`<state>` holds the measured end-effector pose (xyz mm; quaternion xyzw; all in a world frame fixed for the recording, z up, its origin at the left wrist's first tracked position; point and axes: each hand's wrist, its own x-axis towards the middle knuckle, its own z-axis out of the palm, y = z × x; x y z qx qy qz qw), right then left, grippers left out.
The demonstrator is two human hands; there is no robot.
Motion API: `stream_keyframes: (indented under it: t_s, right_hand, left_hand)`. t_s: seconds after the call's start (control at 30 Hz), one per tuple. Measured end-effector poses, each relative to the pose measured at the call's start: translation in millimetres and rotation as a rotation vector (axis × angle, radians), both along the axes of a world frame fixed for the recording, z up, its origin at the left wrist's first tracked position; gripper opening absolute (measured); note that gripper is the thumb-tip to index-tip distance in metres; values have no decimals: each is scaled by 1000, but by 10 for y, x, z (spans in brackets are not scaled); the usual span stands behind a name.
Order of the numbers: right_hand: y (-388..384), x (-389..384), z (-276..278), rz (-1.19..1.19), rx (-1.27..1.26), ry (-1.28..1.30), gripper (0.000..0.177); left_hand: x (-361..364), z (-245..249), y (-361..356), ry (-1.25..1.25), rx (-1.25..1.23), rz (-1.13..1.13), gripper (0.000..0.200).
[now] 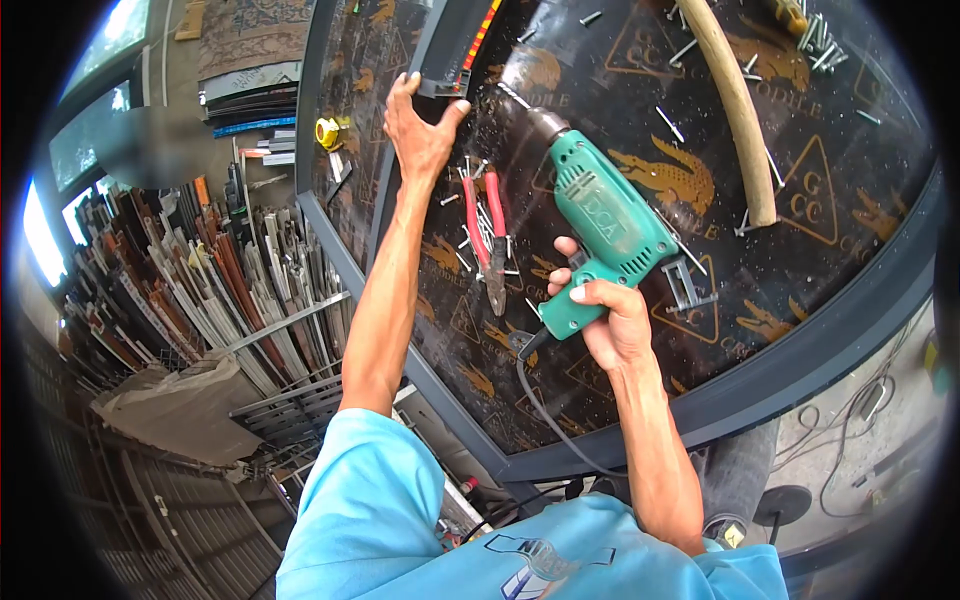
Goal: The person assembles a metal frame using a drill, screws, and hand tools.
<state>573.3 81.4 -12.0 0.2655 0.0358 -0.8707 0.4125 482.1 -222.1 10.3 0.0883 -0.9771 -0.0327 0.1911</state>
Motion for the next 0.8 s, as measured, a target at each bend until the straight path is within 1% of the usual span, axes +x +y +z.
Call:
stream_keyframes:
  t_s: [0.03, 0.07, 0.13, 0.17, 0.2, 0.27, 0.3, 0.33, 0.4, 0.47, 0.53, 0.6, 0.67, 0.73, 0.8]
  right_hand:
    - [1, -30, -9, -9, 10, -3, 67]
    - [1, -49, -10, -14, 20, -9, 68]
    - [-8, -64, 2, -27, 7, -6, 68]
    - [-12, -69, 8, -45, 2, -11, 68]
    - [-21, -81, 1, -36, 5, 2, 68]
    - [-49, -87, -14, -39, -5, 9, 68]
    - [-62, -99, -9, -9, 26, 15, 68]
    - [-82, -99, -14, 8, 29, 30, 68]
    - [-83, -95, -48, -6, 6, 16, 66]
    - [-75, -120, -13, 21, 45, 61, 66]
    - [-63, -125, -38, 47, 40, 99, 65]
    - [-22, -144, -25, 78, 38, 135, 63]
    - [2, -166, -75, 132, 7, 115, 60]
    - [36, -196, -46, 170, 20, 173, 57]
    - [24, -209, -28, 202, 37, 174, 57]
  left_hand:
    - [47, 28, 88, -5, -6, 20, 68]
    - [106, 21, 165, 20, -46, 45, 61]
    - [243, -75, 176, 51, -121, 5, 49]
    - [301, -66, 234, 80, -73, 2, 38]
    - [359, -61, 300, 96, 78, 79, 35]
    - [465, -7, 438, 146, 244, 193, 33]
    - [527, 42, 508, 185, 303, 185, 32]
    - [640, 15, 510, 251, 462, 237, 31]
    - [938, 47, 581, 326, 624, 301, 31]
    - [1255, 215, 820, 375, 854, 377, 32]
    - [1612, 315, 1040, 376, 949, 461, 32]
    - [2055, 263, 1244, 416, 1019, 568, 33]
    - [2374, 334, 1640, 503, 1201, 761, 35]
    - [2727, 319, 2074, 544, 1313, 956, 35]
    - [3110, 202, 2484, 454, 1451, 1065, 38]
